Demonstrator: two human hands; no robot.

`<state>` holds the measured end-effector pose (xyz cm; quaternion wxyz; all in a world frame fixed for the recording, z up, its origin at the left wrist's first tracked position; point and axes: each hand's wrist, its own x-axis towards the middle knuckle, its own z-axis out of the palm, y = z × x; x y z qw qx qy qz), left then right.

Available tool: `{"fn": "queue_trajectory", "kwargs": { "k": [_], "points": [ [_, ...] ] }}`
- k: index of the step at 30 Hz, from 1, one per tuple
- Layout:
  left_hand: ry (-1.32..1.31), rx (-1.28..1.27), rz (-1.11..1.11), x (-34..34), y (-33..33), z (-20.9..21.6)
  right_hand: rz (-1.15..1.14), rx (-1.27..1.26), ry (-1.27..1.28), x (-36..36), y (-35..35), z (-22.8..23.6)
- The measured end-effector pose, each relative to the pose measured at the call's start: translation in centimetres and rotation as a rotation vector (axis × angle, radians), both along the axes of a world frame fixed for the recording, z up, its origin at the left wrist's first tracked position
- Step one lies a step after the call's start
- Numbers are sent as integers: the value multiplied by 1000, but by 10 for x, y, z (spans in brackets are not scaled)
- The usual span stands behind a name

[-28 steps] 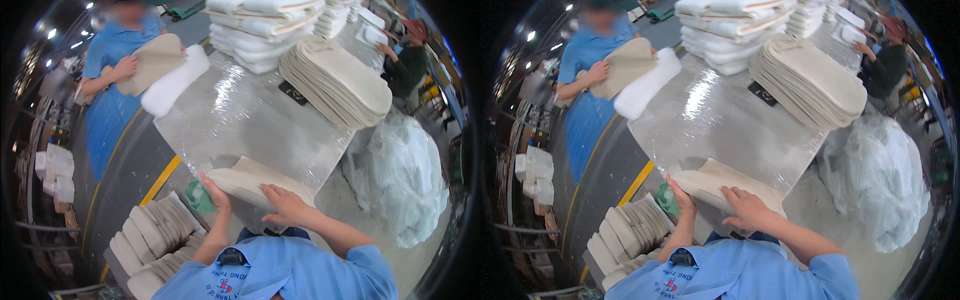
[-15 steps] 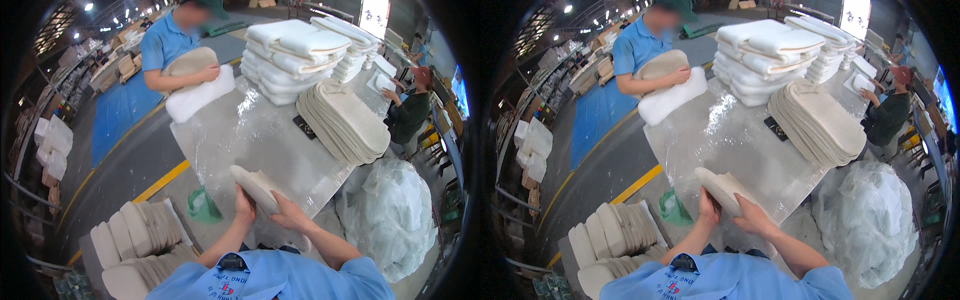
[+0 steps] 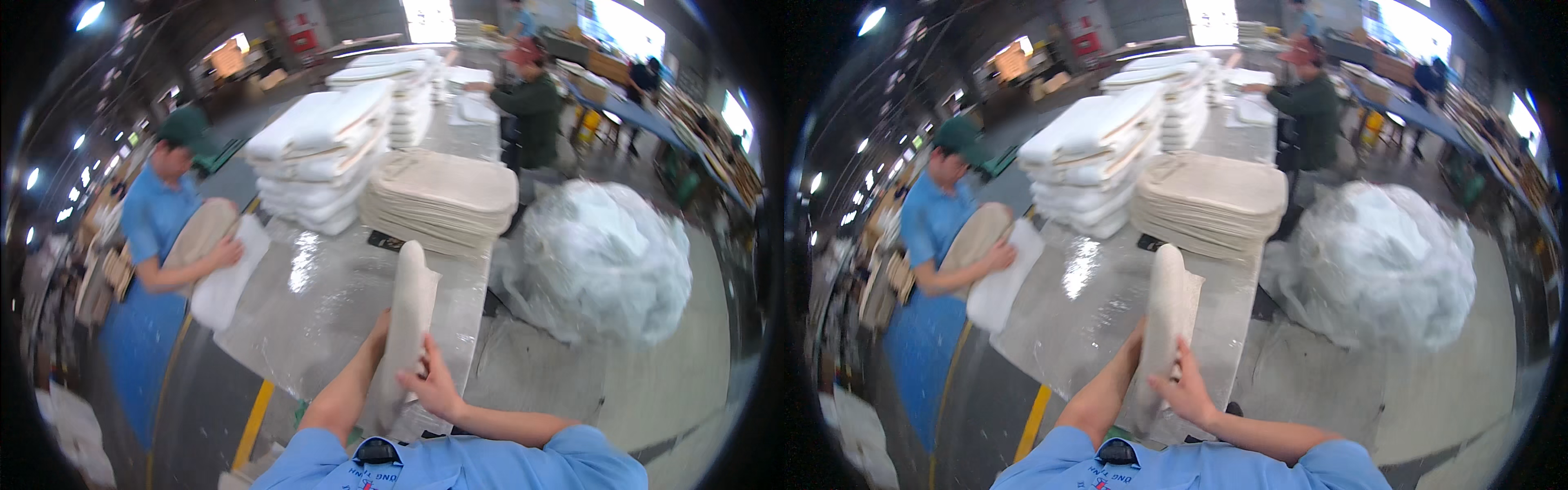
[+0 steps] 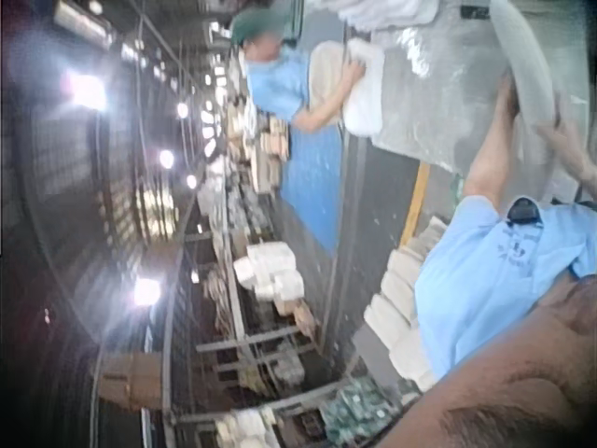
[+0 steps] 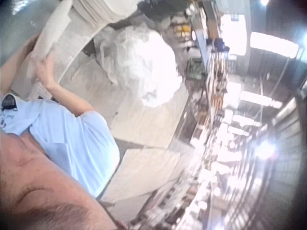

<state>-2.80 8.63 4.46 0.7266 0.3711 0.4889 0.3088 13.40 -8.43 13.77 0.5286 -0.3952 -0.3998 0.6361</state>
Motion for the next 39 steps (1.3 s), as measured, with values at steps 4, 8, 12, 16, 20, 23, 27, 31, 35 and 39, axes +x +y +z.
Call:
{"fn": "queue_trajectory", "kwargs": {
  "k": [4,8,12,16,20,23,27,31,35,39],
  "points": [
    [88,-44,-302,24,-20,-17,23,-76,100,22,-39,-39],
    [286,-39,-569,33,-60,-19,-234,-20,78,54,-60,-44],
    [264,-125,-614,37,-84,-33,-353,-72,154,47,-99,-54],
    [457,-116,-688,54,-78,-42,-499,-68,165,43,-100,-94],
    [292,-119,-620,73,-62,-73,-553,-139,151,50,-86,-126],
    [338,93,-522,76,-49,-105,-582,-195,166,50,-74,-140],
    [489,326,-485,91,-34,-124,-586,-186,159,45,-73,-159],
    [668,164,-470,123,-23,-117,-541,-257,292,59,-70,-177],
    [718,157,-468,124,-27,-118,-800,-201,139,99,-40,-182],
    [531,176,-349,149,-67,-95,-954,-21,-26,129,-19,-155]
  ]
}}
